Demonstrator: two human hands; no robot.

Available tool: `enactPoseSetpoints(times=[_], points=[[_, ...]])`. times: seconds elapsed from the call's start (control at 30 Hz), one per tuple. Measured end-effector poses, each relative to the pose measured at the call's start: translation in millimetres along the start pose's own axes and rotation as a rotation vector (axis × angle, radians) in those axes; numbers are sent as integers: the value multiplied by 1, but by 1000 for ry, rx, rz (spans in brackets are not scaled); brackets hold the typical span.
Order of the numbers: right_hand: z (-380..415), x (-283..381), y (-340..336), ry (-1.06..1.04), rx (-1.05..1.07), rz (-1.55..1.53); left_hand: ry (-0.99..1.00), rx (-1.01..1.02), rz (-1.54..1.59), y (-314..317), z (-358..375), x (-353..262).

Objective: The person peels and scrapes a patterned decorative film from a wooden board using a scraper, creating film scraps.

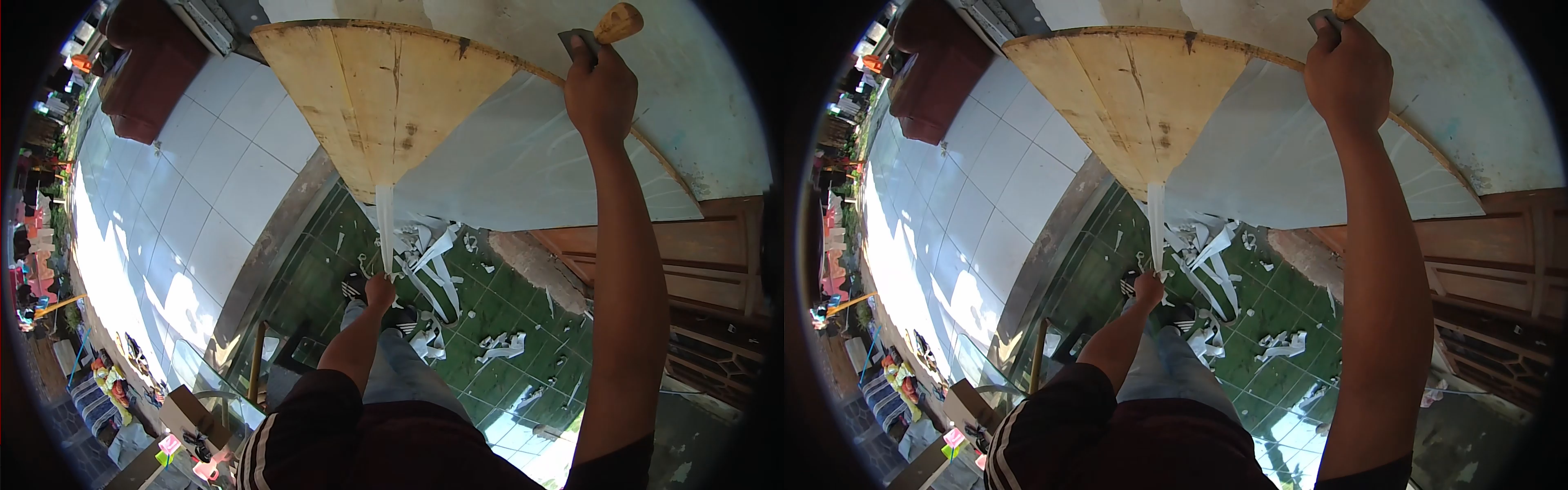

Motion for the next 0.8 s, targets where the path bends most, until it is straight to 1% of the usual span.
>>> enactPoseSetpoints(times=[0.13, 0.23, 0.27, 0.37, 0.47, 0.57, 0.67, 0.77, 0.8], points=[[-1, 0, 1, -33, -10, 11, 30, 91, -61, 17, 17, 23], [-4, -11, 8, -57, -2, 65, -25, 106, -110, 33, 45, 53], [-4, -12, 10, -66, 7, 86, -52, 170, -136, 39, 57, 59], [-5, -16, 12, -43, 27, 91, -63, 197, -110, 47, 78, 63], [-3, -13, 8, -82, -26, 75, -36, 191, -131, 48, 84, 63], [-5, -14, 10, -39, 35, 97, -45, 215, -195, 42, 94, 70], [-6, -17, 11, -65, 22, 149, -9, 286, -240, 46, 101, 77], [-4, -14, 8, -61, -3, 80, 140, 473, -504, 63, 123, 85], [-5, -15, 10, -61, 14, 103, 103, 463, -484, 64, 125, 87]])
Point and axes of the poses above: each hand's wrist, its own z-axis away from the middle knuckle, its own y-axis out of the palm, x = y × z, the point moved 8 cm from there along -z, towards the middle knuckle, and after that the axes turned 12 degrees about -x, right-handed, at the moved point
